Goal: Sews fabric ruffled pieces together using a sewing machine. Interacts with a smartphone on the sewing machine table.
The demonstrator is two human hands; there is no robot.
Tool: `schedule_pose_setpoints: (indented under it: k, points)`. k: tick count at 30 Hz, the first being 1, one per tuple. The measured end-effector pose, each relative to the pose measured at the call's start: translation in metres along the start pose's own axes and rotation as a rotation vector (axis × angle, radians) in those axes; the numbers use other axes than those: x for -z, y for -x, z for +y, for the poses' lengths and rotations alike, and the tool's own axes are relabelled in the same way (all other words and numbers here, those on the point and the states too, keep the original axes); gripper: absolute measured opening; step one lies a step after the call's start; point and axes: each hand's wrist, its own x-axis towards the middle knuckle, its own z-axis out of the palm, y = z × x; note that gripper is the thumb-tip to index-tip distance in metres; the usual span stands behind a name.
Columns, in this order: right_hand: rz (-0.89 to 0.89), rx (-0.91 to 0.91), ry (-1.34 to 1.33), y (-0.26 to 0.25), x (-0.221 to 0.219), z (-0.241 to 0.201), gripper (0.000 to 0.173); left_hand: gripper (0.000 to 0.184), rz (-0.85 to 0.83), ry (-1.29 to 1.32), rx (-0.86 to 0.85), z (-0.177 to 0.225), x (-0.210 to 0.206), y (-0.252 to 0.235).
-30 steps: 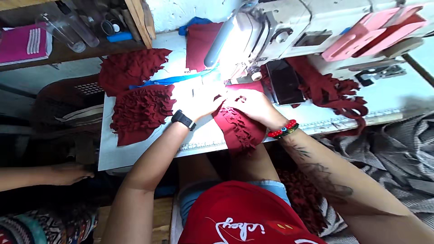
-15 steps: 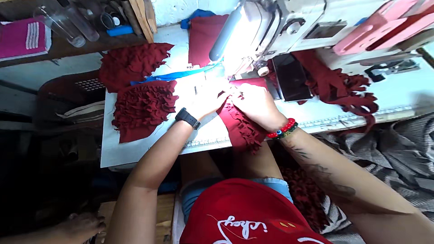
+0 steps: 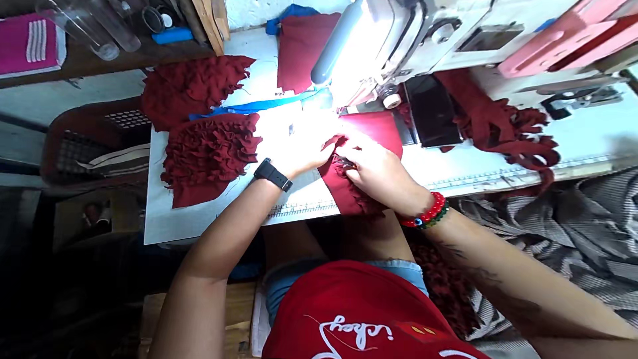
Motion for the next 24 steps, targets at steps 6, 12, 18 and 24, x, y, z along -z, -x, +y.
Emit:
schedule_pose_setpoints:
  k: [6,12,18,24]
  points:
    - [-0.093,-0.332,-0.430,0.007,0.032,0.004,0.040,0.027,-0.134,-0.060,0.088,0.000,-0.001,-0.004]
    - [-0.201,-0.497,-0.657,-0.014,0.040,0.013,0.014,0.027,-0.138,-0.088,0.094,0.000,-0.001,-0.007]
    - [-0.230,-0.697,-0.723,-0.022,0.037,0.012,0.042,0.020,0.004,-0.032,0.047,-0.005,-0.006,-0.005]
    - [-0.077,-0.443,-0.475,-0.004,0.039,0.004,0.022,0.022,-0.028,-0.053,0.087,-0.005,-0.006,-0.003]
